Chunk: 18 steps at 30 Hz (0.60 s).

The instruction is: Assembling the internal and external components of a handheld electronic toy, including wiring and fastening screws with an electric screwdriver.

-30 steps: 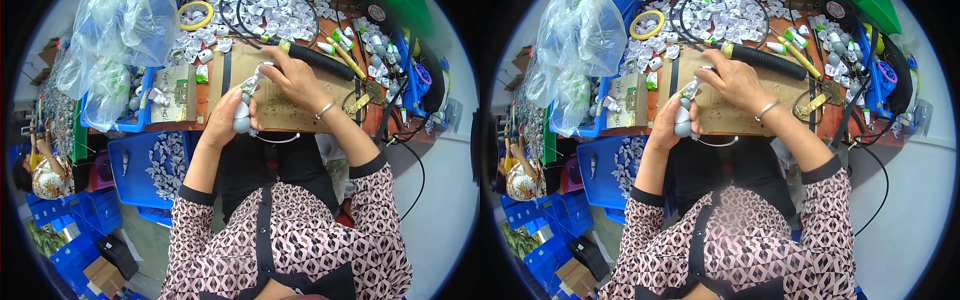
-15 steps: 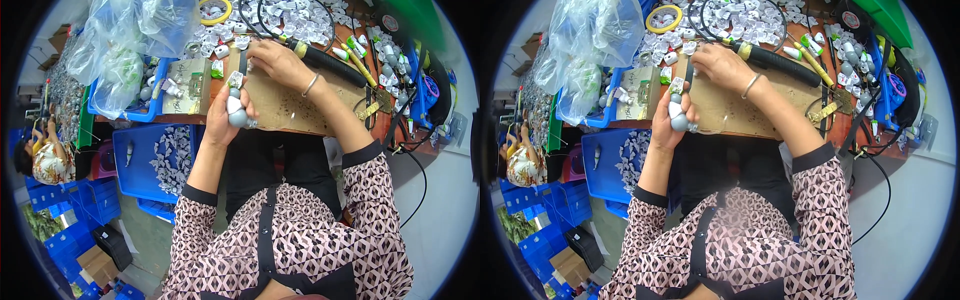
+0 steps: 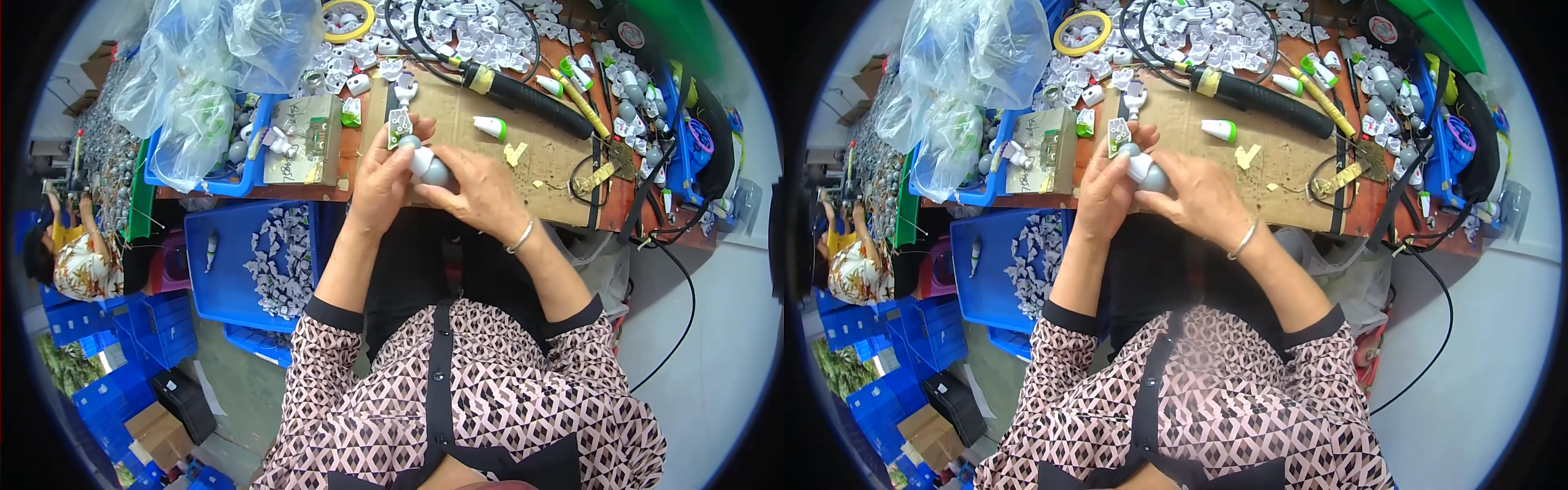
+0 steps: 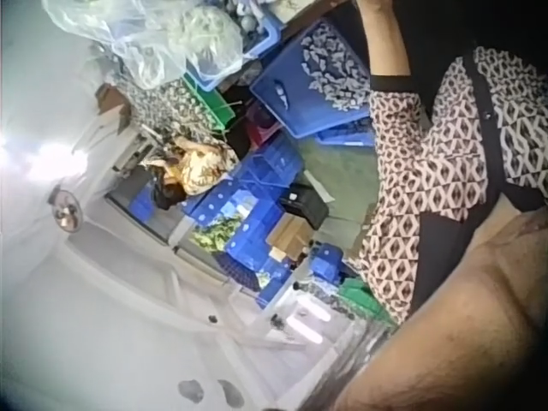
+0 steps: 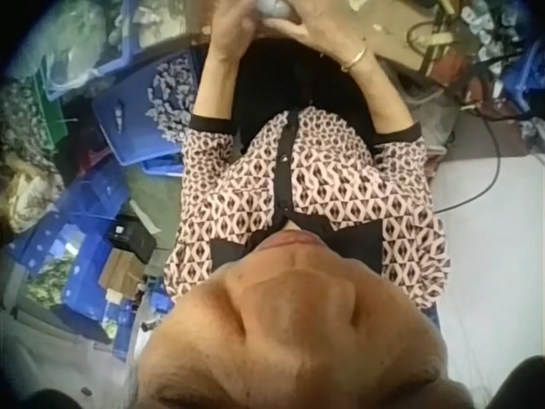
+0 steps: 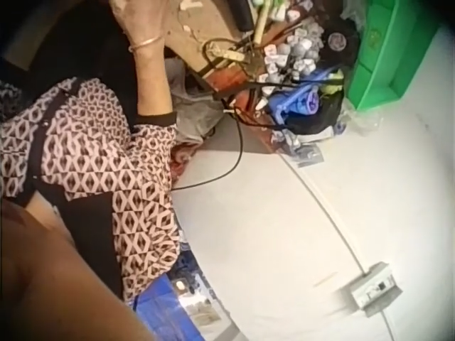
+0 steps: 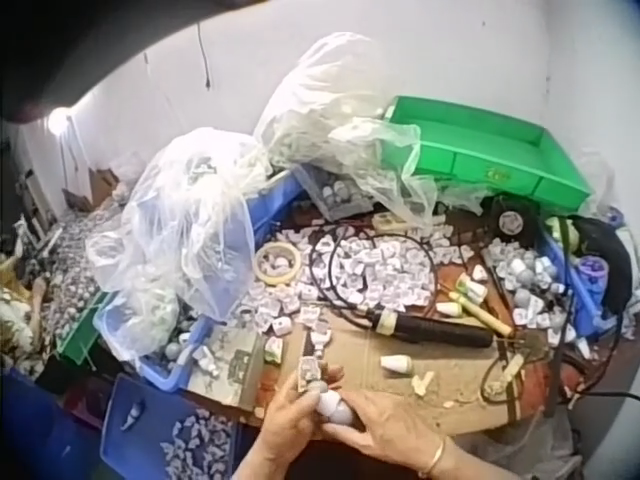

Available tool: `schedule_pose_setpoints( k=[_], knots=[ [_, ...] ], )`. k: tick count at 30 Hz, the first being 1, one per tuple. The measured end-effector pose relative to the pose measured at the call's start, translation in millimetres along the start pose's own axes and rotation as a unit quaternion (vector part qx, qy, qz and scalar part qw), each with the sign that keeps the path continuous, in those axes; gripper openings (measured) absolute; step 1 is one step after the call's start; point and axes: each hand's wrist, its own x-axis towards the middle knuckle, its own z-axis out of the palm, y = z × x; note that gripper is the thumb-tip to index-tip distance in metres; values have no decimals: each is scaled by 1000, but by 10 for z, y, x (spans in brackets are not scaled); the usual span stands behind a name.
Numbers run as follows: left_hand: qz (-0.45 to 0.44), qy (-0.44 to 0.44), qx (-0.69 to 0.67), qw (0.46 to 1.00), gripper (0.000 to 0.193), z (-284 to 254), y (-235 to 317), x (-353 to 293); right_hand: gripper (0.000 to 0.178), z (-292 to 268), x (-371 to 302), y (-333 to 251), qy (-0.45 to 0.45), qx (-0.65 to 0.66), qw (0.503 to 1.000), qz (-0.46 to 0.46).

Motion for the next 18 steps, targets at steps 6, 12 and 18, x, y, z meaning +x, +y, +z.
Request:
schedule_pose_setpoints(
  k=[6, 12, 18],
  knots=[
    [-64, -92, 85, 990, 58, -18, 161, -13, 42, -186, 32, 127, -73, 33, 996, -33],
    [-75, -96, 33, 992, 54, -59, 60, -5, 42, -170, -26, 90, -57, 79, 995, -7],
    [-51, -103, 28, 993, 54, -119, 16, -7, 43, -93, -63, 55, -25, 62, 998, -1]
  ],
)
